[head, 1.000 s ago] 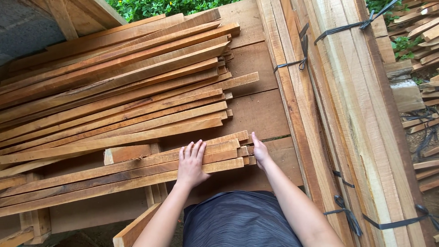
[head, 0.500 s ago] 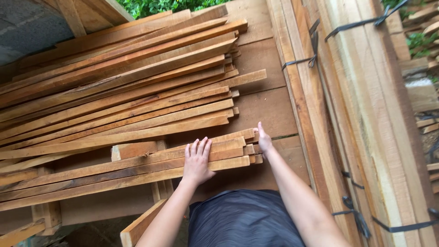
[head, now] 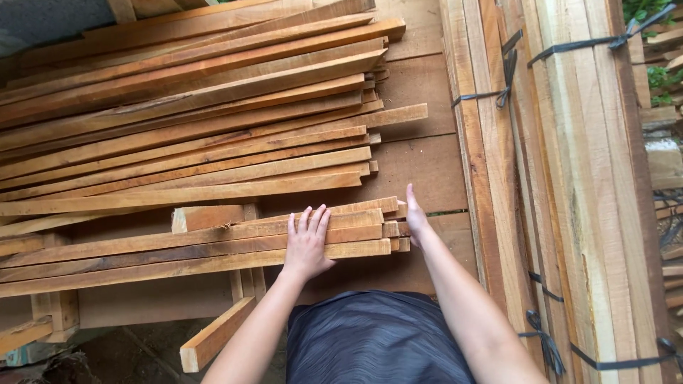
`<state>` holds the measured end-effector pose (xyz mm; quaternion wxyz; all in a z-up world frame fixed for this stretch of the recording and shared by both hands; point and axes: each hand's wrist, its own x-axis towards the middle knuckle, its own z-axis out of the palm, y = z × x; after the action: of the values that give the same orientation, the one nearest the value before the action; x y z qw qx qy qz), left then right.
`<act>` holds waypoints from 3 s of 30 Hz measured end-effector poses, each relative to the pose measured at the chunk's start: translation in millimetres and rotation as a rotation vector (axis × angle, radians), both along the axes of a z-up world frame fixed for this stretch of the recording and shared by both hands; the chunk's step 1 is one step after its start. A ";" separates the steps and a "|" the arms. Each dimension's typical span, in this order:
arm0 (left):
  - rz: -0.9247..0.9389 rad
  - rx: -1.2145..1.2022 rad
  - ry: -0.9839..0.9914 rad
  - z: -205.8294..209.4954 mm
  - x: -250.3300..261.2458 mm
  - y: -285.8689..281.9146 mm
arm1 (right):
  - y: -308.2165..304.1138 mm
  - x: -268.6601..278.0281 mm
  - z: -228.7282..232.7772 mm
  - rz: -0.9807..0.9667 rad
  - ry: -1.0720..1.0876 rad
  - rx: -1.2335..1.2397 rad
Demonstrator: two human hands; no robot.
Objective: Bundling thin wooden slats together using plastic ties.
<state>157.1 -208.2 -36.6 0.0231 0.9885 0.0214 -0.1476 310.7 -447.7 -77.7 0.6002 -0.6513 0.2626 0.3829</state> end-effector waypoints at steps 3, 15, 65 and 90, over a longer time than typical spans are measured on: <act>-0.034 0.006 -0.022 1.8 -1.0 1.2 | 9.8 -1.5 45.6 0.019 0.036 0.006; -0.053 0.026 -0.099 1.0 -3.3 2.5 | 2.3 -2.4 -18.4 -0.035 0.143 0.021; -0.088 -0.053 -0.041 12.1 9.0 -16.8 | -10.3 10.8 -68.2 0.315 -0.352 0.082; -0.060 -0.157 -0.128 5.2 17.3 -28.0 | -39.1 -30.4 -36.2 0.121 -0.608 -0.397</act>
<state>174.4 -236.2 -31.4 0.0972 0.9913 -0.0211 -0.0860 280.2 -486.8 -114.0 0.4891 -0.8534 0.1023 0.1481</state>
